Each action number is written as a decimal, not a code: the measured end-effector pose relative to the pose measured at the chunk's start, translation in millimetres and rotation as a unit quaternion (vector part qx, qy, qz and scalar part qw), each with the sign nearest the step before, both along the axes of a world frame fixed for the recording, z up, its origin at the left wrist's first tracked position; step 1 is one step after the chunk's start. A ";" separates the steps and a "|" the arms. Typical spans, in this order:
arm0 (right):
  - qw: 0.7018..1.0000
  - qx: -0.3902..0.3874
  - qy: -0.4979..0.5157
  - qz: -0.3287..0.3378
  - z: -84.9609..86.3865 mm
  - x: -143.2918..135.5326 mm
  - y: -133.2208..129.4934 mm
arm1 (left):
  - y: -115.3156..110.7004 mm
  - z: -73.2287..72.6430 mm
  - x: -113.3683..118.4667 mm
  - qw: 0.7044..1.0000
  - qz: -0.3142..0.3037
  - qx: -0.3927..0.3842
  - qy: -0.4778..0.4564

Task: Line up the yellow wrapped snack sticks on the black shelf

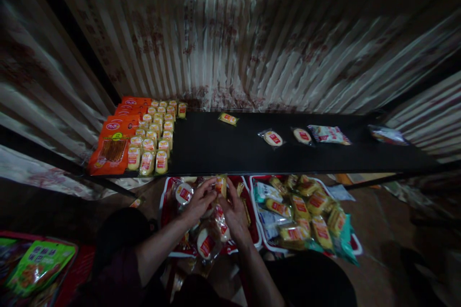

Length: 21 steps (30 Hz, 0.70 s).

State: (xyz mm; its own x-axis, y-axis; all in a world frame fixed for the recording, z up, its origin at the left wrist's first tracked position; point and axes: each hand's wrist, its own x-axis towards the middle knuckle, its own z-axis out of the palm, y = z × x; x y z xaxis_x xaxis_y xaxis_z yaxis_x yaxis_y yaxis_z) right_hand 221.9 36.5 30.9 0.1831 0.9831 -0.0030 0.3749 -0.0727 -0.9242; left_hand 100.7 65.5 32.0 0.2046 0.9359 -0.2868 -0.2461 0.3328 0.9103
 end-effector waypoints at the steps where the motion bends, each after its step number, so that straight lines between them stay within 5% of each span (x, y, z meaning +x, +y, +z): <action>1: 1.000 -0.008 0.019 0.002 4.3 -1.9 -0.3 | -0.3 0.9 -0.3 1.000 0.003 -0.004 -0.004; 11: 0.998 -0.034 0.043 -0.011 25.8 -9.0 -0.5 | 0.5 8.3 -2.2 0.999 0.009 0.016 -0.045; 21: 0.998 0.067 -0.002 0.005 2.8 -6.2 9.4 | 4.0 -2.7 -3.3 0.994 0.040 -0.028 -0.097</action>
